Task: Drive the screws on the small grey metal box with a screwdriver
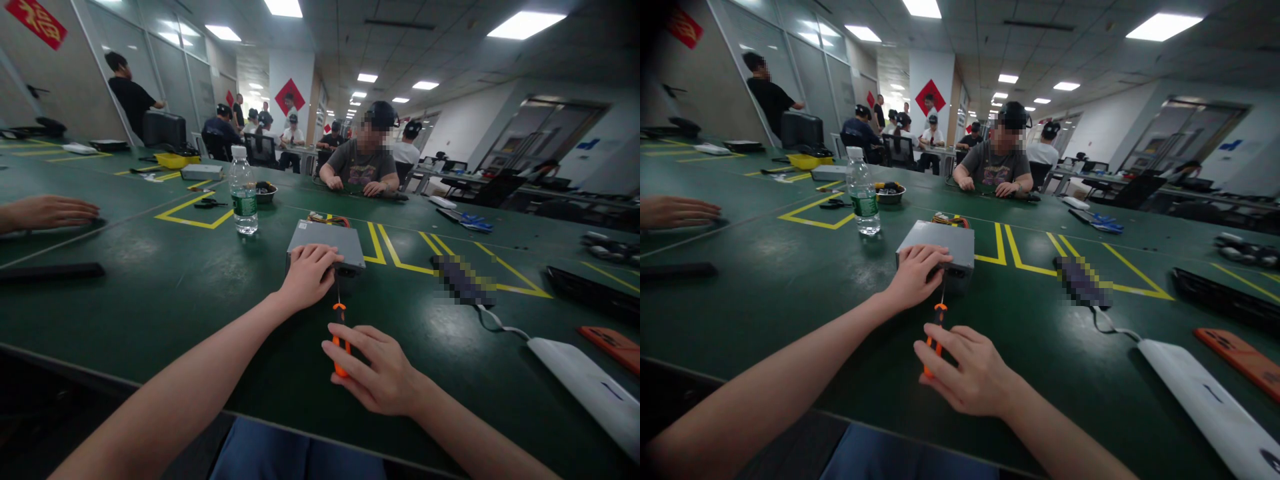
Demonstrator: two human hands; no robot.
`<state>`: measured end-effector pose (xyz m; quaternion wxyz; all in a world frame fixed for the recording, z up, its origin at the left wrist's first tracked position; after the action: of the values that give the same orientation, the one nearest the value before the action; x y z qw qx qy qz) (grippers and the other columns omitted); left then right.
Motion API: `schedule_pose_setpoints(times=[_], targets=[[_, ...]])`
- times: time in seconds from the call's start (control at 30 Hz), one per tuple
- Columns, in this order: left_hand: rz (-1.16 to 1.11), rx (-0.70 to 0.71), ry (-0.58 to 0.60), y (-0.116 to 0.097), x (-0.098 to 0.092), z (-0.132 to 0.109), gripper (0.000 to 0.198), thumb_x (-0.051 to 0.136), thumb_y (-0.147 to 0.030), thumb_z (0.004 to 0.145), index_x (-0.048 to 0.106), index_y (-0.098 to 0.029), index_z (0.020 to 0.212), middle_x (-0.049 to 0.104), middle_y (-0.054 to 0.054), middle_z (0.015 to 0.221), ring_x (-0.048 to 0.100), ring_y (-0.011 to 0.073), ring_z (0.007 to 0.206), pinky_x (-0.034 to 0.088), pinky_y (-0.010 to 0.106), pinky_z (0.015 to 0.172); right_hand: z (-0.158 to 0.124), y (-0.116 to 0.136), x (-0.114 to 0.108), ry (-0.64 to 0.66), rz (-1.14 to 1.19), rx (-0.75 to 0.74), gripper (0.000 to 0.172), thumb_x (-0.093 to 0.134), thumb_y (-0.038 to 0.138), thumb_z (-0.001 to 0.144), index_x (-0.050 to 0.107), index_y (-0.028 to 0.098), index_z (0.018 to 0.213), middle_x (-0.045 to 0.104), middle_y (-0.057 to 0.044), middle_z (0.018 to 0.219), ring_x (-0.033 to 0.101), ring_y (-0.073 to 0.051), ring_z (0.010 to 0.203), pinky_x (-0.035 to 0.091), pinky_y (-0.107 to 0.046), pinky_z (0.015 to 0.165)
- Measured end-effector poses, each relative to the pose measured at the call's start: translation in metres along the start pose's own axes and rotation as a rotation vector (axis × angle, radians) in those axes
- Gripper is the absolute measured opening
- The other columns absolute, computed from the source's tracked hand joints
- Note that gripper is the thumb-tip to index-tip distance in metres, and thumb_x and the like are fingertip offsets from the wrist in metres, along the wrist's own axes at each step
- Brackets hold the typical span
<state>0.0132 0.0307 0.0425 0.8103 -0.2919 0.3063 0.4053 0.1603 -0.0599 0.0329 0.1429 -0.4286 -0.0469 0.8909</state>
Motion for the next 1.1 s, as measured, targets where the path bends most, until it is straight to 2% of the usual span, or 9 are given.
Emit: schedule_pose_setpoints(times=[0.17,0.3,0.4,0.6,0.8,0.97,1.1], targets=[[-0.003,0.002,-0.003,0.0002,-0.0008,-0.0004,0.027,0.046,-0.018,0.084,0.057,-0.024,0.107,0.057,0.002,0.122,0.046,0.0209,0.113,0.029,0.039,0.092,-0.0045,-0.0021,0.0027,-0.086,0.004,0.028,0.023,0.055,0.025,0.085,0.048,0.012,0.103,0.065,-0.019,0.101,0.063,-0.019,0.094,0.054,-0.03,0.071],[-0.007,-0.006,0.001,-0.0006,-0.0013,0.0,0.028,0.046,-0.018,0.083,0.058,-0.024,0.107,0.058,0.002,0.121,0.046,0.0208,0.113,0.029,0.04,0.093,-0.0026,-0.0021,0.0032,-0.043,0.033,0.045,0.03,0.051,0.029,0.087,0.048,0.01,0.109,0.063,-0.02,0.106,0.062,-0.02,0.097,0.054,-0.032,0.075],[-0.01,-0.007,0.002,-0.0011,-0.0013,0.0001,0.028,0.046,-0.018,0.083,0.058,-0.024,0.107,0.058,0.002,0.121,0.046,0.0209,0.113,0.029,0.04,0.093,0.0005,-0.0008,0.0012,0.017,0.024,0.021,0.033,0.045,0.025,0.087,0.05,0.007,0.115,0.061,-0.02,0.108,0.059,-0.023,0.104,0.053,-0.034,0.078],[-0.005,-0.003,-0.007,-0.0003,-0.001,0.0003,0.027,0.046,-0.018,0.083,0.058,-0.024,0.106,0.058,0.002,0.122,0.046,0.0204,0.113,0.029,0.039,0.092,-0.0019,-0.0022,0.0027,-0.024,-0.036,0.027,0.023,0.052,0.028,0.087,0.052,0.013,0.105,0.062,-0.019,0.106,0.06,-0.021,0.1,0.053,-0.033,0.076],[-0.004,0.012,-0.011,-0.0007,-0.0009,0.0,0.027,0.046,-0.018,0.084,0.057,-0.025,0.107,0.058,0.001,0.122,0.047,0.0199,0.113,0.029,0.038,0.092,-0.0035,-0.0055,0.006,-0.039,0.089,0.085,0.031,0.05,0.03,0.086,0.044,0.01,0.109,0.06,-0.022,0.107,0.061,-0.022,0.1,0.054,-0.035,0.077],[-0.003,0.0,-0.007,-0.0001,-0.001,-0.0005,0.027,0.046,-0.018,0.084,0.057,-0.025,0.107,0.058,0.001,0.122,0.046,0.0205,0.113,0.028,0.039,0.092,0.0022,-0.0018,0.0026,0.055,0.009,0.022,0.028,0.043,0.025,0.089,0.05,0.013,0.113,0.06,-0.02,0.109,0.057,-0.024,0.106,0.053,-0.037,0.077],[-0.008,0.006,-0.011,-0.0001,-0.0008,-0.0002,0.027,0.046,-0.018,0.084,0.057,-0.024,0.107,0.058,0.001,0.122,0.046,0.0202,0.113,0.029,0.039,0.092,0.0023,-0.0001,0.0031,0.008,-0.047,0.012,0.021,0.049,0.028,0.089,0.054,0.013,0.102,0.063,-0.019,0.104,0.061,-0.02,0.097,0.053,-0.032,0.076]])
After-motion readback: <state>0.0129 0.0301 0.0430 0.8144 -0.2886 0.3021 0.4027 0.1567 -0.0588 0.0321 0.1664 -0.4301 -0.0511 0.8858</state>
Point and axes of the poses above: each hand's wrist, its own z-axis towards the middle knuckle, its own x-axis out of the palm, y = z × x, the point moved 4 cm from there along z, towards the middle knuckle
